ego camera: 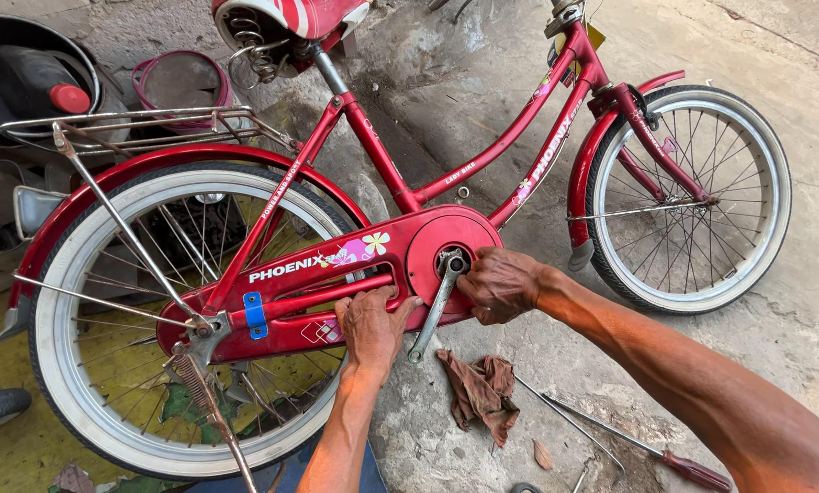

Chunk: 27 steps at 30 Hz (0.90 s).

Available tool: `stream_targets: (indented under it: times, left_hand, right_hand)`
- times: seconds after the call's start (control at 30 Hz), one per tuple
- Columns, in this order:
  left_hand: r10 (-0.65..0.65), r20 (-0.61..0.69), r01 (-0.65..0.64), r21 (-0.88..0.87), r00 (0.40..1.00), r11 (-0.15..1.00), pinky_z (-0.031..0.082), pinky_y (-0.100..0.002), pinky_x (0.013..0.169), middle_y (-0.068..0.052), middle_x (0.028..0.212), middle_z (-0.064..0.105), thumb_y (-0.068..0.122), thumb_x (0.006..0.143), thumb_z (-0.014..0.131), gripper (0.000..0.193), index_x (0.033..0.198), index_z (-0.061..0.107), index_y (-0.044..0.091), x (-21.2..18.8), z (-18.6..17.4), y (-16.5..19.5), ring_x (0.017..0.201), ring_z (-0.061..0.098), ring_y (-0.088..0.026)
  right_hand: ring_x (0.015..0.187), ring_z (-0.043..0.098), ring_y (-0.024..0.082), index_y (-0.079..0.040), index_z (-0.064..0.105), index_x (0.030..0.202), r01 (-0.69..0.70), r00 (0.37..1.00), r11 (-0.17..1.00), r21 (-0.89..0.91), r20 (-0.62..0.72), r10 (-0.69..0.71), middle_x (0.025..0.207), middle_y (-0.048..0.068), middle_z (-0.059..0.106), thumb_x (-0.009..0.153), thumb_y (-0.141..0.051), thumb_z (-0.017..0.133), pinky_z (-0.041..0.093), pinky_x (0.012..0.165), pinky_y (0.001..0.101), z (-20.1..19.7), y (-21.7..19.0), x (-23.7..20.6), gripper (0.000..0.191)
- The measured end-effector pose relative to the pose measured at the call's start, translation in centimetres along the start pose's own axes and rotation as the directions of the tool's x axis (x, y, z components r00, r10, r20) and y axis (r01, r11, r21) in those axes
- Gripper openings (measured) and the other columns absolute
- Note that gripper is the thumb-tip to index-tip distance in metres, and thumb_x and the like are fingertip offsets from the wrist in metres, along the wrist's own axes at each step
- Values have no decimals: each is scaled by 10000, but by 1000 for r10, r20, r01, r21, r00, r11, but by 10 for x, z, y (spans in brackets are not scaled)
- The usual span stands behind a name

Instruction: The person installs a red chain guard onto a red bicycle, aligns it over the crankset, and secures it with a screwdriver. The person then adjusts the seat post clamp with the same tool.

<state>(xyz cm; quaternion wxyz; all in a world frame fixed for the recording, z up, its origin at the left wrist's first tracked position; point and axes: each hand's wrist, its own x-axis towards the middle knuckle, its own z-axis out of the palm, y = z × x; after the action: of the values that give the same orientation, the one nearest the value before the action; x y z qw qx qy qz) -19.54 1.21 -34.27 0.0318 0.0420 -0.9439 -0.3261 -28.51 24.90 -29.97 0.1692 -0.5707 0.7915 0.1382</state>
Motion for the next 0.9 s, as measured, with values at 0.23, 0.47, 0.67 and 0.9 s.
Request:
stream_targets:
  times: [0.23,0.47,0.67,0.9]
  left_hand:
    - [-20,17,20,13,1000,1000,387,-445,907,-162,900,767,519,744,835,567,1034,782,35,0,-1,1,910,696,-290]
    - [-83,3,83,8,997,996,397,-440,903,-171,901,769,490,700,864,529,1003,801,61,2,1,3,906,707,-299]
    - [-128,15,128,1,992,992,401,-432,909,-182,891,769,459,712,839,484,981,806,58,8,0,6,884,719,-308]
    - [-221,63,218,50,973,975,402,-427,921,-194,818,758,503,835,736,448,975,812,84,13,-8,15,829,708,-333]
  right_hand:
    - [452,444,250,-102,449,726,10,990,1000,10,-137,-8,489,27,457,773,-301,616,447,610,397,8,-3,0,264]
    - [479,521,251,-38,512,841,18,954,998,55,-300,-1,510,42,507,792,-315,643,475,592,403,18,-4,-6,311]
    - [535,561,274,-36,519,841,46,928,989,140,-372,9,540,55,529,755,-286,679,488,596,410,14,-2,-9,309]
    - [473,508,270,-73,483,765,34,966,987,158,-259,8,512,34,466,766,-255,658,476,547,417,10,-1,-3,252]
